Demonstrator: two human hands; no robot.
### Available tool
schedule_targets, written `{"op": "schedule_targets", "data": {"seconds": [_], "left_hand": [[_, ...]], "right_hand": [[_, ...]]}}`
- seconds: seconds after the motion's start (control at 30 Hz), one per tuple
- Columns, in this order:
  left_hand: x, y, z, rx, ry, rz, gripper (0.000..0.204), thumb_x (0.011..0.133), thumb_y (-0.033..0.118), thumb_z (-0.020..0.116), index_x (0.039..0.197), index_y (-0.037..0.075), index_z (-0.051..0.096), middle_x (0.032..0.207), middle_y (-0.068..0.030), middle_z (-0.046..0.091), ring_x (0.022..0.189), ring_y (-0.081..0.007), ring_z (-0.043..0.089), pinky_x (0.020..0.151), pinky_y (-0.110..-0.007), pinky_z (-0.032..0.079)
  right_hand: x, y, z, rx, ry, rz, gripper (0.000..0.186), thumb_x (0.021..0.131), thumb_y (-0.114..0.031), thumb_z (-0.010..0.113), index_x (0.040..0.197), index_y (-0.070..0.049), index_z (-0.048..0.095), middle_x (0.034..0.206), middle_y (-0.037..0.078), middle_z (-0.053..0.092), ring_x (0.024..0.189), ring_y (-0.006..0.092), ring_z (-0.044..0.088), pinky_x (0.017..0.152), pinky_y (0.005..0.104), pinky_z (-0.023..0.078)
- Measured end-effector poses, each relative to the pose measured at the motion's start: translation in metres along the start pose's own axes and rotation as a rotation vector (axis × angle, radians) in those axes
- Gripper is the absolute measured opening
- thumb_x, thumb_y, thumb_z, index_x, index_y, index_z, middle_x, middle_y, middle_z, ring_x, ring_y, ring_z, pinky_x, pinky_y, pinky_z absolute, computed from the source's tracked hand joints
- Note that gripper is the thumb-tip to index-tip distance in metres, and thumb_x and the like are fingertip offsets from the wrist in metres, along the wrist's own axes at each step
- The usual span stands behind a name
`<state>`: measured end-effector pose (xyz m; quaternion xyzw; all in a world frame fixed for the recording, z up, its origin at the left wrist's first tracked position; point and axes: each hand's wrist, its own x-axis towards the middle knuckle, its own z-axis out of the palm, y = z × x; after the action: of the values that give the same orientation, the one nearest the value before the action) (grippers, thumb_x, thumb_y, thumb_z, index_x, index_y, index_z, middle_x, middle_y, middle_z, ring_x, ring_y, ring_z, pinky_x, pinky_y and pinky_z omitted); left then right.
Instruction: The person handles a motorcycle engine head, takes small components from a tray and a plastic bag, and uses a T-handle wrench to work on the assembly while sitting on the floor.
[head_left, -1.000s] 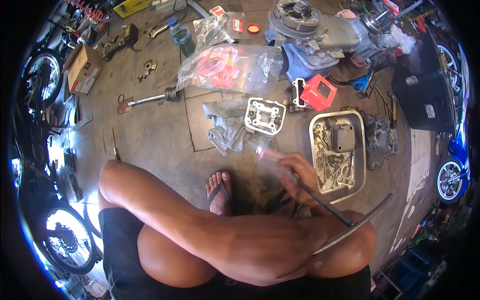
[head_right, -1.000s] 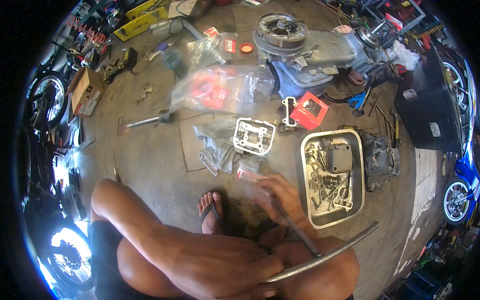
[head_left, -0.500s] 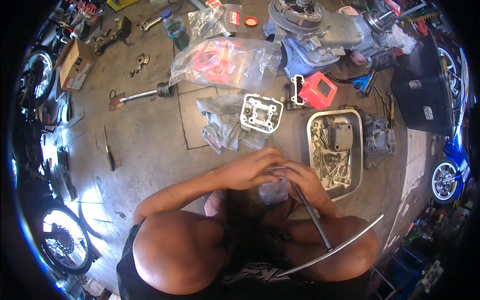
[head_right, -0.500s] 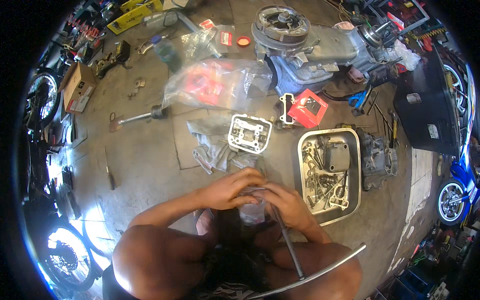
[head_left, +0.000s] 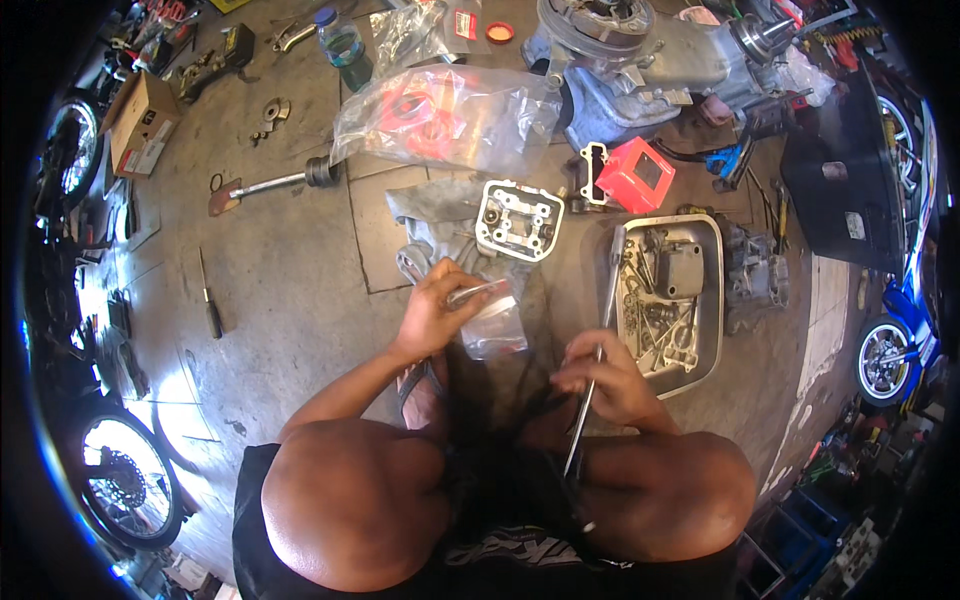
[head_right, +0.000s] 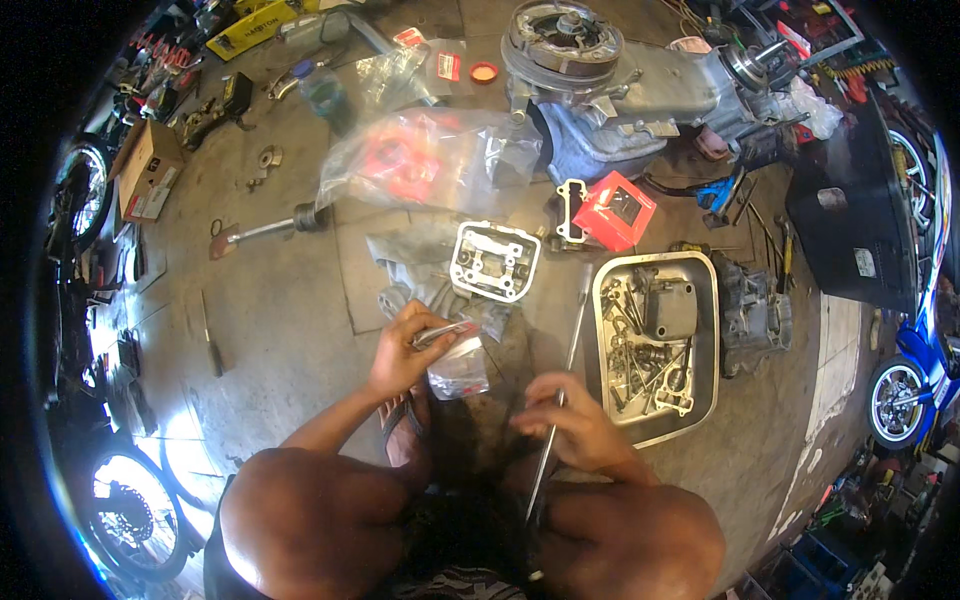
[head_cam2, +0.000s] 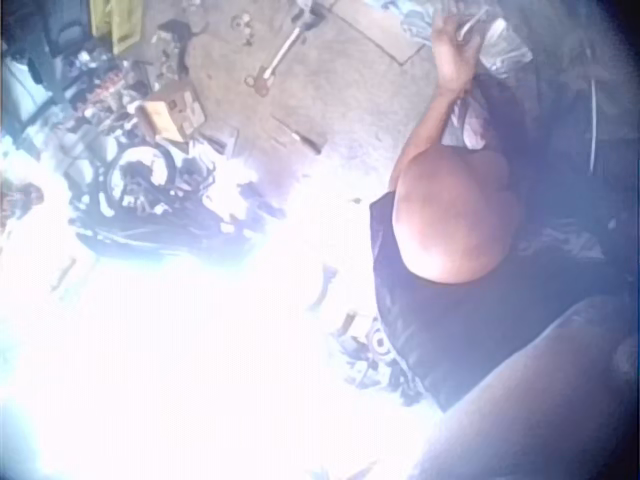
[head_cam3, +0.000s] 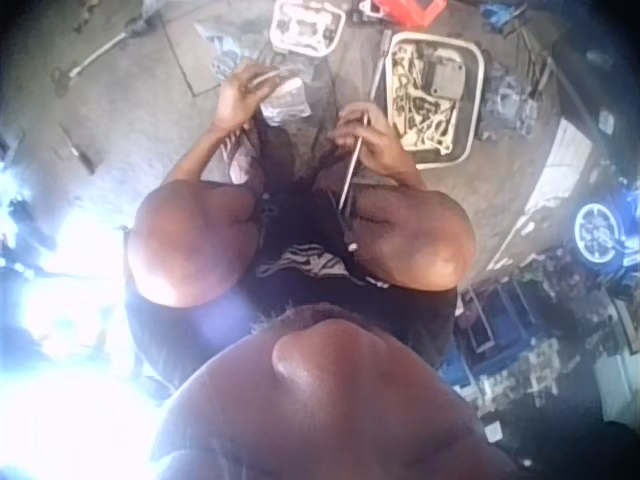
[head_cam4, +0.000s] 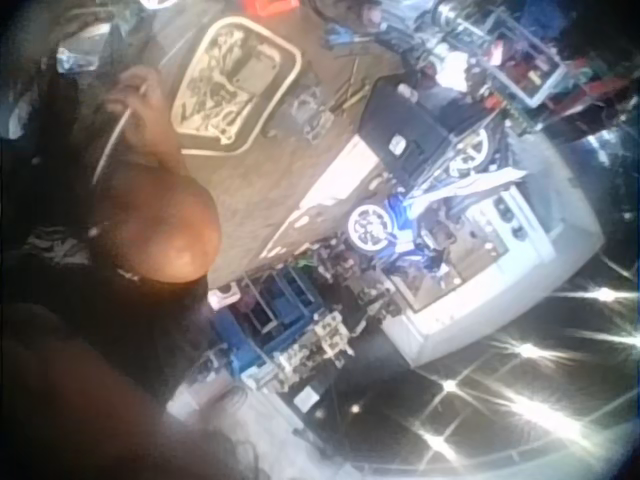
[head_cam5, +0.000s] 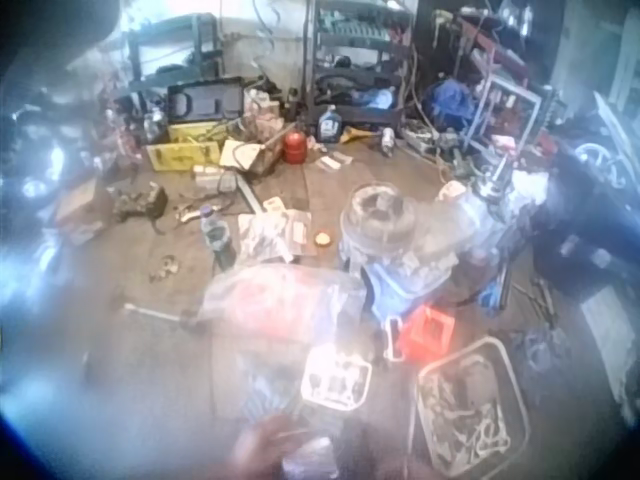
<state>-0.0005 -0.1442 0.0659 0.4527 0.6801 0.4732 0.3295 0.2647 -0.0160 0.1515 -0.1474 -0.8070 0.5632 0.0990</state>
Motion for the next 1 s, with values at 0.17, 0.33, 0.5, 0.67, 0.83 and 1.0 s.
{"op": "schedule_targets", "data": {"seconds": [0.17,0.33,0.5,0.67,0.83,1.0], "left_hand": [[-0.004,-0.022,-0.01,-0.076,-0.154,0.176,0.015,0.085,0.005,0.075,0.099,0.001,0.071,0.102,-0.0128,0.068,0.099,-0.0277,0.068,0.085,-0.037,0.053],[0.011,-0.001,-0.025,-0.124,-0.29,0.098,0.019,0.086,0.008,0.077,0.103,0.002,0.072,0.101,-0.0131,0.073,0.098,-0.0293,0.071,0.087,-0.039,0.055],[0.02,0.003,-0.043,0.149,-0.103,0.125,0.015,0.089,0.011,0.073,0.102,0.004,0.073,0.091,-0.0125,0.07,0.084,-0.0282,0.067,0.078,-0.04,0.053],[0.002,-0.014,-0.058,0.209,-0.141,-0.019,0.016,0.093,0.013,0.068,0.104,0.003,0.073,0.093,-0.0143,0.068,0.09,-0.0308,0.066,0.08,-0.039,0.052],[-0.009,-0.011,-0.061,0.276,-0.169,-0.066,0.017,0.094,0.01,0.065,0.107,0.003,0.072,0.096,-0.0169,0.068,0.092,-0.0348,0.065,0.084,-0.04,0.051],[-0.011,0.001,-0.047,0.285,-0.195,0.088,0.02,0.094,0.007,0.064,0.112,0.002,0.069,0.102,-0.0186,0.067,0.096,-0.0354,0.064,0.085,-0.041,0.051]], "right_hand": [[0.006,-0.007,-0.015,0.086,-0.151,-0.167,0.022,0.08,0.006,0.078,0.099,-0.003,0.074,0.125,0.014,0.053,0.109,0.0255,0.063,0.086,0.0333,0.057],[0.032,-0.02,0.019,0.61,-0.046,-0.281,0.04,0.082,0.002,0.08,0.119,-0.012,0.07,0.151,0.013,0.037,0.115,0.0273,0.062,0.091,0.0364,0.055],[0.013,-0.029,0.023,1.119,-0.531,0.331,0.109,0.092,0.009,0.063,0.16,-0.02,-0.017,0.158,0.016,0.038,0.115,0.0273,0.063,0.087,0.032,0.054],[0.029,-0.033,0.037,0.963,-1.036,0.028,0.097,0.088,0.004,0.064,0.163,-0.012,0.004,0.159,0.016,0.013,0.124,0.0302,0.058,0.093,0.0359,0.054],[0.034,-0.044,0.035,1.157,-1.195,-0.138,0.074,0.083,-0.007,0.069,0.151,-0.001,0.041,0.157,0.016,0.029,0.12,0.0269,0.059,0.102,0.0369,0.046],[0.051,-0.076,-0.012,0.531,-1.008,-0.324,0.055,0.087,-0.007,0.068,0.141,-0.007,0.055,0.126,0.017,0.054,0.096,0.0249,0.065,0.083,0.0328,0.054]]}}
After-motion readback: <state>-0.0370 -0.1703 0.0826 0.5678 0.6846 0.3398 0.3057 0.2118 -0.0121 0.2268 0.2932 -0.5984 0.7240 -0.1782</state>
